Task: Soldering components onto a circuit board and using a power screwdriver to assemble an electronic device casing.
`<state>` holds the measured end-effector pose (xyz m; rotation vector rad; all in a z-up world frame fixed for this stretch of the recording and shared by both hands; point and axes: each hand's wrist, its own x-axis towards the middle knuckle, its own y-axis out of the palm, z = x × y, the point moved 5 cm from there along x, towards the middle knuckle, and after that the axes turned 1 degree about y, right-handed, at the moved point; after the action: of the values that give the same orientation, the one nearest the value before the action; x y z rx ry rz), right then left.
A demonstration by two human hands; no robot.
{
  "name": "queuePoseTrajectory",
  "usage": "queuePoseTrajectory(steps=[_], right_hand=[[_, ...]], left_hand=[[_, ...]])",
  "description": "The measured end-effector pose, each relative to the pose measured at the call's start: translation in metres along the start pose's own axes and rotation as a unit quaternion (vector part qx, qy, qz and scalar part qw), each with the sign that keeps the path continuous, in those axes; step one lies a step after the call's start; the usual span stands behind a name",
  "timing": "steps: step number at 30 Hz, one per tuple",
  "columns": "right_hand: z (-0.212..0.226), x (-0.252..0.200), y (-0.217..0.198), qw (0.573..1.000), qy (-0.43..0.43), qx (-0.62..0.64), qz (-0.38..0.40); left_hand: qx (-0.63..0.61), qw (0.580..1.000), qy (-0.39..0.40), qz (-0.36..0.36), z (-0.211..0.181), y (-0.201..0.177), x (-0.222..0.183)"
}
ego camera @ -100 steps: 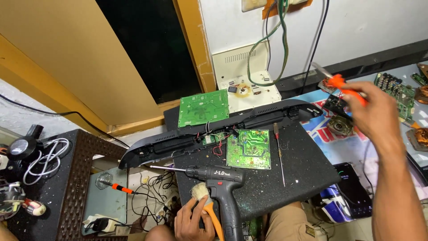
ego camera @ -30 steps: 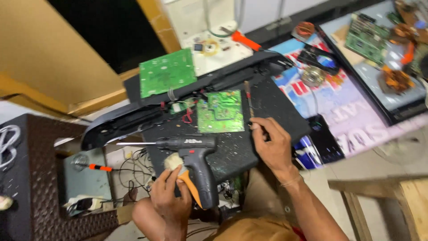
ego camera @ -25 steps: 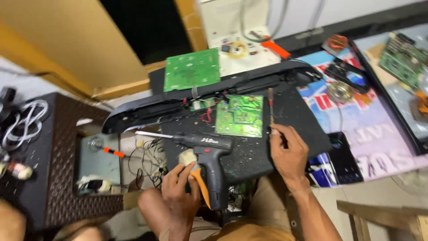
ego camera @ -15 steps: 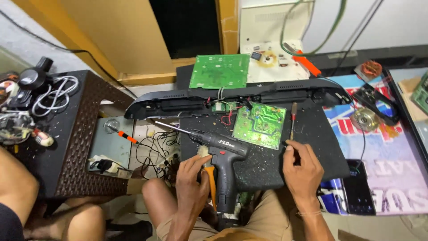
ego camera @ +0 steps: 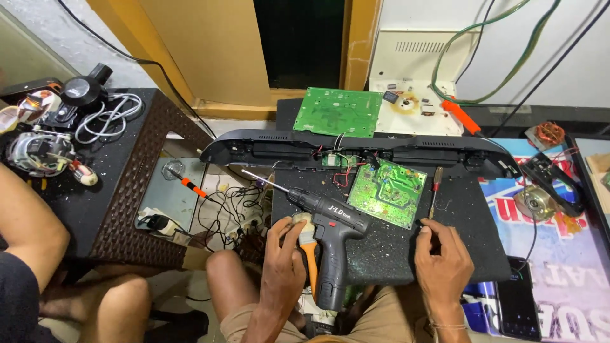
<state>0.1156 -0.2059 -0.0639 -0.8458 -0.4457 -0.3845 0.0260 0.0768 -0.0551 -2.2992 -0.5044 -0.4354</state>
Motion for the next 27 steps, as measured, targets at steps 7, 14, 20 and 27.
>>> queuePoseTrajectory(steps=[7, 14, 20, 27], right_hand=[[-0.005, -0.004, 0.002, 1.000, -0.006, -0.018, 0.013], [-0.003, -0.002, 0.003, 0.999, 0.004, -0.016, 0.031], [-0.003, -0.003, 0.005, 0.999, -0.007, -0.042, 0.018], [0.002, -0.003, 0.003, 0.999, -0.003, -0.043, -0.002]], left_hand=[[0.040, 0.999, 0.031, -0.018, -0.002, -0.002, -0.002], [0.087, 0.995, 0.044, -0.027, 0.000, 0.002, -0.001], [0.106, 0.992, 0.062, -0.040, -0.002, -0.001, -0.001], [0.116, 0.991, 0.061, -0.024, 0.007, 0.006, -0.006]])
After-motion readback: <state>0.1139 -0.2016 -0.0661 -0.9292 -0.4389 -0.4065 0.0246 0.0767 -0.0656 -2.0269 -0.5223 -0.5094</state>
